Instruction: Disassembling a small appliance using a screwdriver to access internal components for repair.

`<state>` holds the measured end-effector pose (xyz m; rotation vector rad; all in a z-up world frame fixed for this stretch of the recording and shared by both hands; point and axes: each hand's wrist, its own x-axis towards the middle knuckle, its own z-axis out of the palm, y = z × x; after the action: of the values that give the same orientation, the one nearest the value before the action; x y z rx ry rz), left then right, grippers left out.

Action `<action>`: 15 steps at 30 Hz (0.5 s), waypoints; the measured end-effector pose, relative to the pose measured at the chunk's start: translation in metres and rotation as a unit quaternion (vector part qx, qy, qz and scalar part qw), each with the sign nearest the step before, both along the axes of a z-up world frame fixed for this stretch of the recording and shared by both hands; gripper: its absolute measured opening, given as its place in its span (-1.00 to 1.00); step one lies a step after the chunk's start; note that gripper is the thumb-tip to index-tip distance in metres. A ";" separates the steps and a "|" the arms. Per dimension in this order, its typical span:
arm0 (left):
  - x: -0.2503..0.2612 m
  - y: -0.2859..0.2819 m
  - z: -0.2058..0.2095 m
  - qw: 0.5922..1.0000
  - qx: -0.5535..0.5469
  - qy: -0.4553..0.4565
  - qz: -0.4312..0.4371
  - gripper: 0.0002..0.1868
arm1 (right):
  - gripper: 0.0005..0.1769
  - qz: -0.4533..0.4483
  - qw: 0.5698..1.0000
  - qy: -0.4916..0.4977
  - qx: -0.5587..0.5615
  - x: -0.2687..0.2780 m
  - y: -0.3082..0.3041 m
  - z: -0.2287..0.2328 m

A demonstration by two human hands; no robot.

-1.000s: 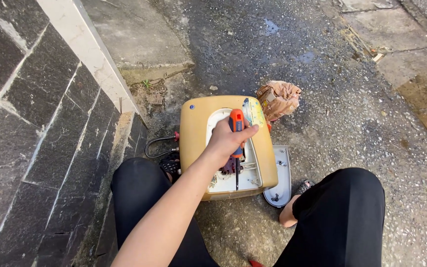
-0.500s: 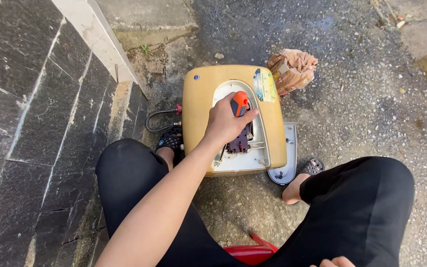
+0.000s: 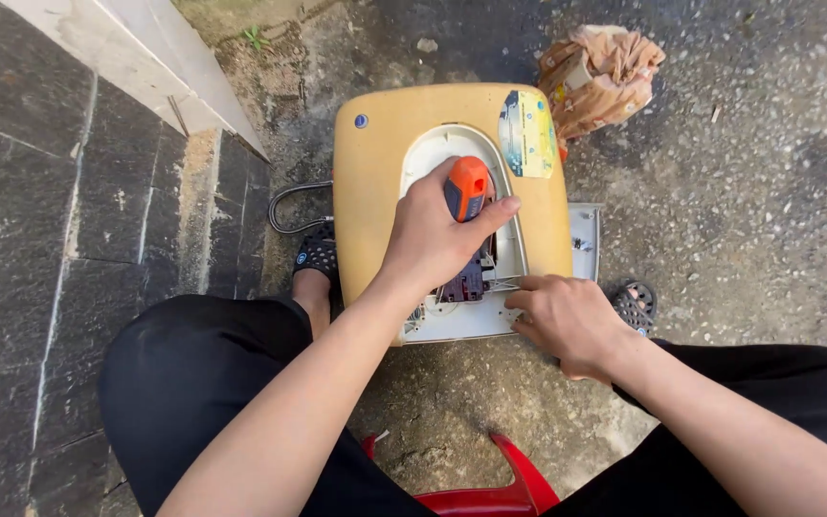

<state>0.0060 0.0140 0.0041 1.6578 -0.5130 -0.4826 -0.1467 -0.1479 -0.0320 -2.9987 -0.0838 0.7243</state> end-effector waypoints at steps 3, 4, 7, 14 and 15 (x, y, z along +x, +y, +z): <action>0.010 -0.003 -0.004 1.000 -0.005 0.002 0.005 -0.64 | -0.79 0.027 0.998 -0.059 0.022 -0.001 -0.005 -0.027; 0.010 -0.005 -0.005 1.000 -0.003 0.007 0.002 -0.64 | -0.79 0.023 0.998 -0.055 0.023 -0.002 -0.005 -0.034; 0.013 -0.010 -0.004 1.000 -0.002 0.014 0.008 -0.66 | -0.89 0.034 0.989 -0.145 0.012 -0.005 -0.003 -0.058; 0.011 -0.011 -0.003 0.999 -0.032 0.008 0.029 -0.69 | -0.84 0.116 0.942 -0.315 -0.015 -0.013 0.006 -0.088; 0.011 -0.010 -0.002 0.999 -0.036 0.004 0.029 -0.69 | -0.83 0.127 0.938 -0.323 -0.008 -0.014 0.007 -0.090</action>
<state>0.0174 0.0035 0.0022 1.5969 -0.4693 -0.4242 -0.1608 -0.1405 -0.1218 -3.1292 -0.4971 -0.2861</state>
